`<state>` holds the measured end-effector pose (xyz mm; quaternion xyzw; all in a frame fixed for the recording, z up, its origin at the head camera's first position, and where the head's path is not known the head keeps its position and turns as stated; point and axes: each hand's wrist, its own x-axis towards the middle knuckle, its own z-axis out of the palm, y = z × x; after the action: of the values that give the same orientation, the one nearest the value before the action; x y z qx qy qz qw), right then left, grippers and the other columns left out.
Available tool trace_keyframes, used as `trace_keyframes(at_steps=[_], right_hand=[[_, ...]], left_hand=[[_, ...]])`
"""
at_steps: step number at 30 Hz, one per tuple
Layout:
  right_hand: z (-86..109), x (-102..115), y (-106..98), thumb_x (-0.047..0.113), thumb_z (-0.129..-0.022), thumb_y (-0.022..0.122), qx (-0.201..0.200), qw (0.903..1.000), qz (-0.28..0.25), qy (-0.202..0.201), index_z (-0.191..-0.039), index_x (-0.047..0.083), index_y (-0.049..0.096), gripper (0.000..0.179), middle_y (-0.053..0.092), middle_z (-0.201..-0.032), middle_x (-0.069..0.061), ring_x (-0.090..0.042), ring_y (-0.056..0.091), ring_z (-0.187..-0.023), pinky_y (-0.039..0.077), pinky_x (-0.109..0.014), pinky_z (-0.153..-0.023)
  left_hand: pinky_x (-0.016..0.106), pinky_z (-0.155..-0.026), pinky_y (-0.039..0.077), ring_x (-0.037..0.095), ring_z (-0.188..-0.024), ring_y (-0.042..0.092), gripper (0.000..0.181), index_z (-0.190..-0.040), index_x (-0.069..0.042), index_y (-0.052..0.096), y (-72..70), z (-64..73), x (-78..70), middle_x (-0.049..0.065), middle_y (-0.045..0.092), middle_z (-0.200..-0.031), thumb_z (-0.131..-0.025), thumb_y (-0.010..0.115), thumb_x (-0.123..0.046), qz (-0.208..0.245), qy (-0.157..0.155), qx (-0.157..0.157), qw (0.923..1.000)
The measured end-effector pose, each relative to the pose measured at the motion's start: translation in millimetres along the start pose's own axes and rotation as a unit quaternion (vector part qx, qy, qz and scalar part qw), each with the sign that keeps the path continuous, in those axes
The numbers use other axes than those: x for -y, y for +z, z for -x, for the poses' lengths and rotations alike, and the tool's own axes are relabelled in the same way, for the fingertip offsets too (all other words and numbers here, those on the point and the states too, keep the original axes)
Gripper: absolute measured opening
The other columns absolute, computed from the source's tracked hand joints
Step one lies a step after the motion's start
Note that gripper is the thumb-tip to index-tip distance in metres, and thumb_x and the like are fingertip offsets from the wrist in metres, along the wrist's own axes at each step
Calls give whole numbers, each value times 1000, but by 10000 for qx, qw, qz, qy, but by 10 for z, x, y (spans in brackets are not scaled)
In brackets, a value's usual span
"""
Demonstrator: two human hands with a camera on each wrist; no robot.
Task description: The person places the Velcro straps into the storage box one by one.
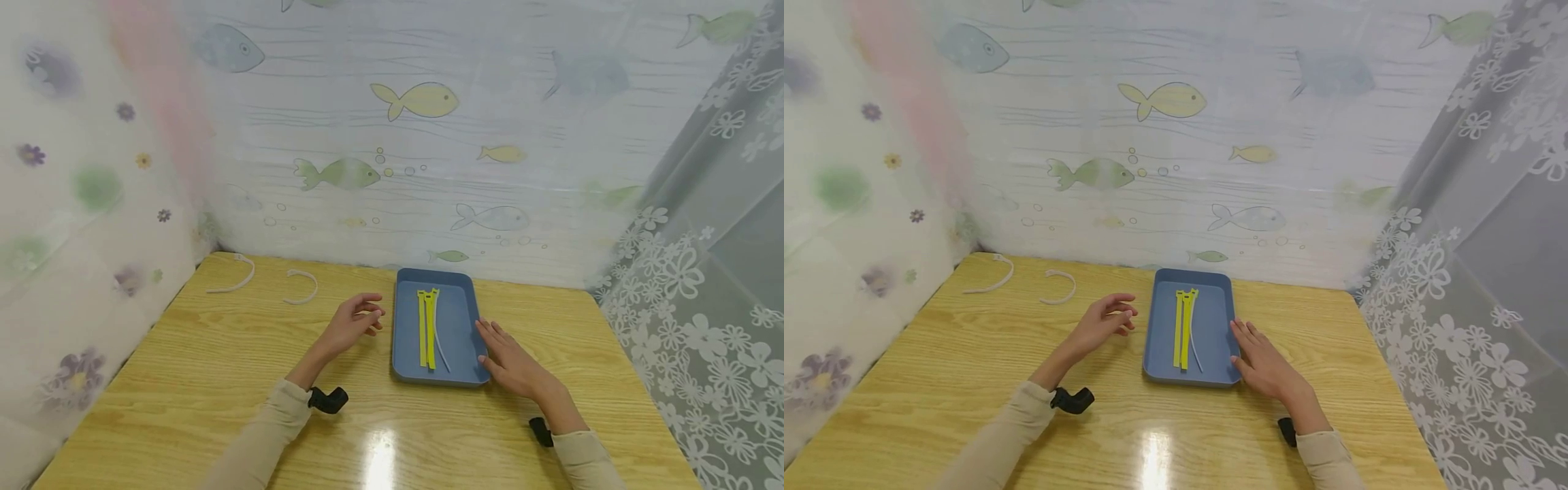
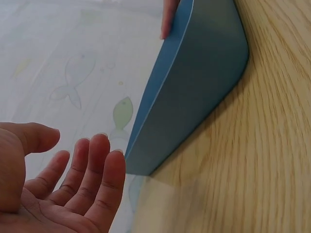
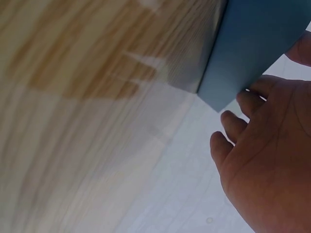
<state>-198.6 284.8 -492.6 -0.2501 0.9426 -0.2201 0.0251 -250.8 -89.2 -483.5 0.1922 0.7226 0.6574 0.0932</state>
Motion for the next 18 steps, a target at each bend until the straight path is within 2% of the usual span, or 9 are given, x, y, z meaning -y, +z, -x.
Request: trace_keyframes(at_steps=[5, 11, 18], right_hand=[[1, -17, 11, 19, -107, 52, -55, 10000, 32, -61, -158, -7, 24, 64, 21, -165, -27, -53, 17, -150, 19, -67, -120], [11, -5, 7, 20, -107, 50, -43, 9999, 69, -69, -157, -8, 24, 63, 21, -165, -27, -54, 16, -150, 19, -68, -120], [6, 6, 18, 21, -107, 51, -44, 9999, 108, -46, -158, -7, 24, 64, 21, -165, -27, -54, 15, -150, 18, -68, -119]], left_hand=[[42, -84, 61, 50, -105, 64, 44, -147, 5, 44, -96, 71, 24, 36, 55, -129, -107, 53, -13, 9, -71, -43, 10000], [35, -82, 62, 48, -104, 64, 46, -147, 5, 44, -173, 147, 79, 35, 56, -129, -107, 54, -14, -65, -98, -129, 9998], [40, -83, 62, 47, -103, 65, 46, -147, 7, 43, -277, 218, 142, 34, 57, -129, -107, 53, -13, -154, -156, -261, 9994]])
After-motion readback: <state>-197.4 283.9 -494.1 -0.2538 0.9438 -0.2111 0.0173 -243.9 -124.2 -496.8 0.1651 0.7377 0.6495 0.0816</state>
